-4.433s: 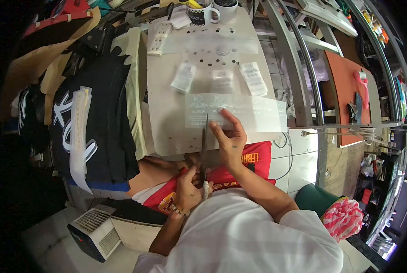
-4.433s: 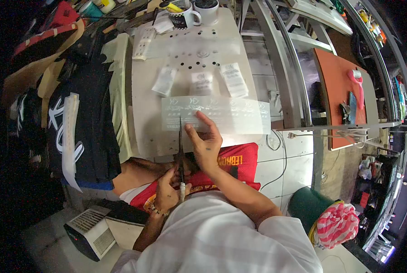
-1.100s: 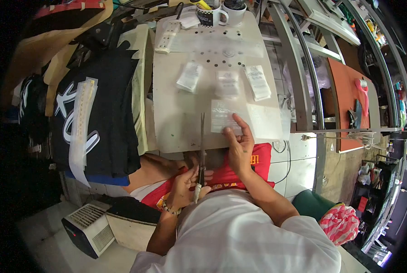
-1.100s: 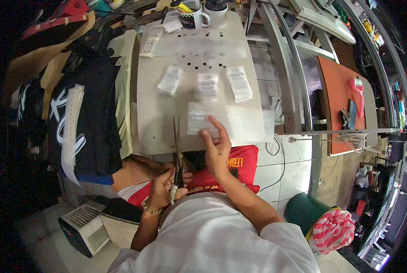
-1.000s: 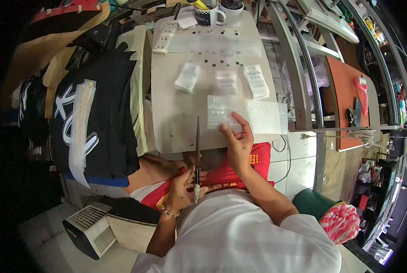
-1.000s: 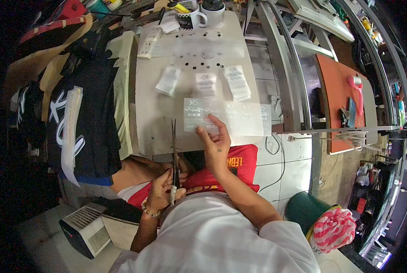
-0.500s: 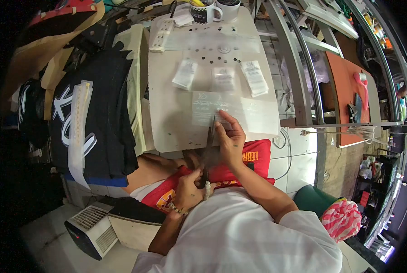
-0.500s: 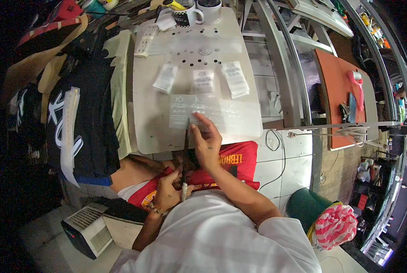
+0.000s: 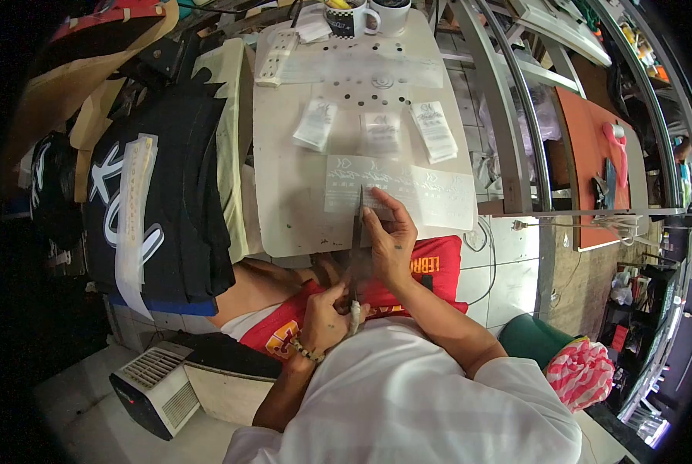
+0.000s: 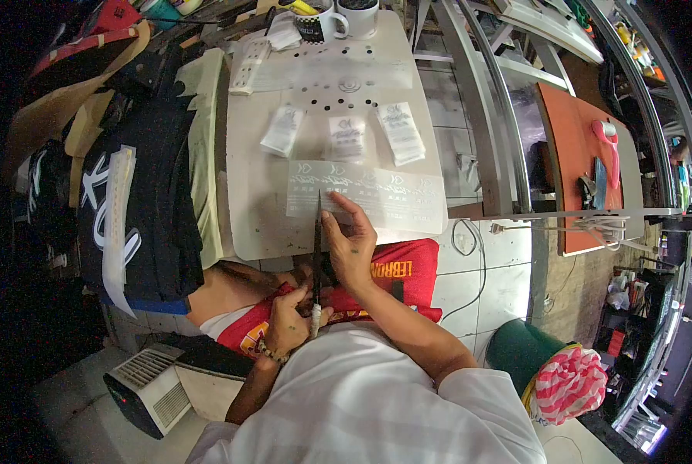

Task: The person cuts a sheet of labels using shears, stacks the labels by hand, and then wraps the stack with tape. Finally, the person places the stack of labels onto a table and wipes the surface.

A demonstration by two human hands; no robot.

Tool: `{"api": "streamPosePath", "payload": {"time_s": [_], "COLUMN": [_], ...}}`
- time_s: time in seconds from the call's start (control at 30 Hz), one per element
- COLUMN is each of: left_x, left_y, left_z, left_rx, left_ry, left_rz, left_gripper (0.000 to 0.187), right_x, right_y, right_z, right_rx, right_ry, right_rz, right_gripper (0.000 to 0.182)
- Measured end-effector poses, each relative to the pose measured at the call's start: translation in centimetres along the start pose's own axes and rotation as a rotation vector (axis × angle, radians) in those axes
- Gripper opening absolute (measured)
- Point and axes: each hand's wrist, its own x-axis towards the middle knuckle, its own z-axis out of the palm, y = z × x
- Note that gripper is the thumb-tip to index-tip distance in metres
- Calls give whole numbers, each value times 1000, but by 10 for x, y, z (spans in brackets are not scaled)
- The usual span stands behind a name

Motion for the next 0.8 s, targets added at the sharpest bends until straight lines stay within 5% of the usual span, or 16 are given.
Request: {"api": "streamPosePath", "payload": {"time_s": [0.8], "left_x": [2], "left_y": [-17], "left_z": [2], "left_rx": [-51], "left_ry": [66], "left_rz": [51], "left_gripper": [47], "right_x": [-2], "right_y": [6], "right_z": [-2], "right_rx": [-107], "right_ry": [8], "right_rz": [-79], "right_gripper": [39]}}
